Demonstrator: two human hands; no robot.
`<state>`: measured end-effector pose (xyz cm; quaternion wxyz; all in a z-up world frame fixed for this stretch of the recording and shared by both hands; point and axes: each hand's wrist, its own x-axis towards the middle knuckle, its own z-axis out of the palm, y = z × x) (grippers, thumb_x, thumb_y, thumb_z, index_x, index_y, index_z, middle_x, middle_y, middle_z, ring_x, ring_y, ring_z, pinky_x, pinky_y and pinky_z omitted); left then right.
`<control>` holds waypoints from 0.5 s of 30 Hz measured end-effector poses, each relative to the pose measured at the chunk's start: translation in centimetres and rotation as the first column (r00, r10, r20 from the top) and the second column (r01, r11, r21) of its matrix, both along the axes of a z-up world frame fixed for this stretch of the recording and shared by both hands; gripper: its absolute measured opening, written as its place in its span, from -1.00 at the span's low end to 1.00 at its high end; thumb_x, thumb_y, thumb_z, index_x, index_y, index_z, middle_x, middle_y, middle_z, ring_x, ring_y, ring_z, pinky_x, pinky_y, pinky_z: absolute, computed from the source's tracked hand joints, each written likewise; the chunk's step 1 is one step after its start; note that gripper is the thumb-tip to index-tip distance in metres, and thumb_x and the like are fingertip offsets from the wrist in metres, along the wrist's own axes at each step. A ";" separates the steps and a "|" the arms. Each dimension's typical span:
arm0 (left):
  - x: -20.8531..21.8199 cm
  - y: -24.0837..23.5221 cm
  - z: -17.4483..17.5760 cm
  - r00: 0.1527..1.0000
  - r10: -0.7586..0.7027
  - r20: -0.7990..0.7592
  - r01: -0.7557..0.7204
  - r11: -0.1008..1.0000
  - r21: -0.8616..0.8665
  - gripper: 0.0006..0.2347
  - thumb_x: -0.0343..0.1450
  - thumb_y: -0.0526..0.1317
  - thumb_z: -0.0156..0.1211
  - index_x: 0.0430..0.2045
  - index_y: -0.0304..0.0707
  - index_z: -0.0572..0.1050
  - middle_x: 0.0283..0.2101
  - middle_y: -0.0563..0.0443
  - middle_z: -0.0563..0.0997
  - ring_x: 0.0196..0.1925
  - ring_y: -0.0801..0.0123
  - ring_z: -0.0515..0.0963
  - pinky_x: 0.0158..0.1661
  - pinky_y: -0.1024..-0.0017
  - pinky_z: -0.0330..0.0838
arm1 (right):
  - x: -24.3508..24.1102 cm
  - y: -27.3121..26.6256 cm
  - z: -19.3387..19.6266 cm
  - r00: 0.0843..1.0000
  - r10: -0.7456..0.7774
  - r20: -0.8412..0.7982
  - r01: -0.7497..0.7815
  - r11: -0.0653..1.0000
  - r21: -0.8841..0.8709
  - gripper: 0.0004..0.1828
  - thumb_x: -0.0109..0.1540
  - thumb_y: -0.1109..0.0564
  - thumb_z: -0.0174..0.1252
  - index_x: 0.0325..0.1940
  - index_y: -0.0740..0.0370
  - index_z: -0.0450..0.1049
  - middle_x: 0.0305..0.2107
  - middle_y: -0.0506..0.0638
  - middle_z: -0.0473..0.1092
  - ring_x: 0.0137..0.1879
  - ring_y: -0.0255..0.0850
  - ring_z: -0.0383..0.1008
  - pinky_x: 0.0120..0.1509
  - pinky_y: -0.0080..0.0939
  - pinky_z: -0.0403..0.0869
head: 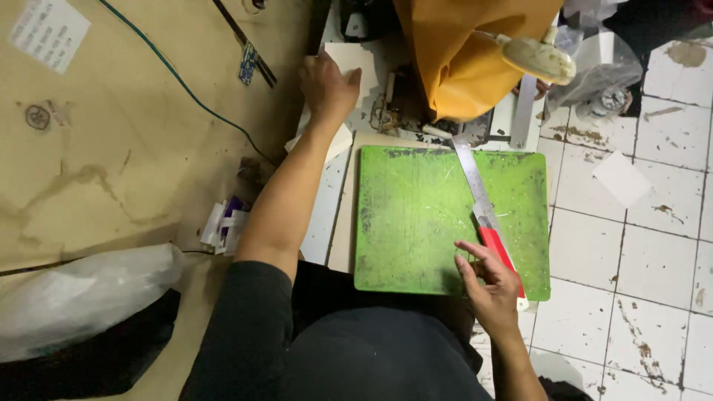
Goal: Measuring and cutting small rectangular strips of white material using a metal ruler and a utility knife on a cutting mat.
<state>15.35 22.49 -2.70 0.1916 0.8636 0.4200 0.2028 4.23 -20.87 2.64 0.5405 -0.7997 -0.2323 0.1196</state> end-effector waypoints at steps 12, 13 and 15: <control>4.2 2.5 -1.5 0.975 0.161 -0.153 -0.184 0.971 -0.152 -0.17 0.05 0.13 0.76 0.02 -0.36 0.37 0.09 -0.32 0.37 0.11 -0.24 0.43 0.08 0.00 0.40 | 0.4 -0.1 0.5 1.000 -0.016 -0.010 0.016 0.998 -0.058 -0.70 0.29 0.20 0.21 0.10 0.25 0.58 -0.10 -0.02 0.54 -0.47 -0.44 0.17 -0.28 -0.43 0.33; 4.3 2.5 -1.6 0.975 0.161 -0.152 -0.184 0.971 -0.152 -0.17 0.05 0.13 0.76 0.02 -0.36 0.37 0.09 -0.32 0.37 0.11 -0.24 0.43 0.08 0.00 0.40 | 0.4 -0.1 0.4 1.000 -0.016 -0.008 0.016 0.998 -0.057 -0.70 0.29 0.20 0.21 0.10 0.25 0.58 -0.10 -0.02 0.54 -0.47 -0.44 0.17 -0.28 -0.43 0.33; 4.4 2.4 -1.6 0.985 0.163 -0.059 -0.172 0.961 -0.216 -0.15 0.01 0.01 0.81 0.00 -0.27 0.22 0.12 -0.34 0.32 0.10 -0.29 0.45 -0.06 -0.02 0.55 | 0.5 -0.2 0.3 1.000 -0.013 0.016 0.014 0.999 -0.040 -0.71 0.29 0.19 0.21 0.09 0.24 0.58 -0.08 -0.03 0.55 -0.47 -0.47 0.21 -0.25 -0.45 0.33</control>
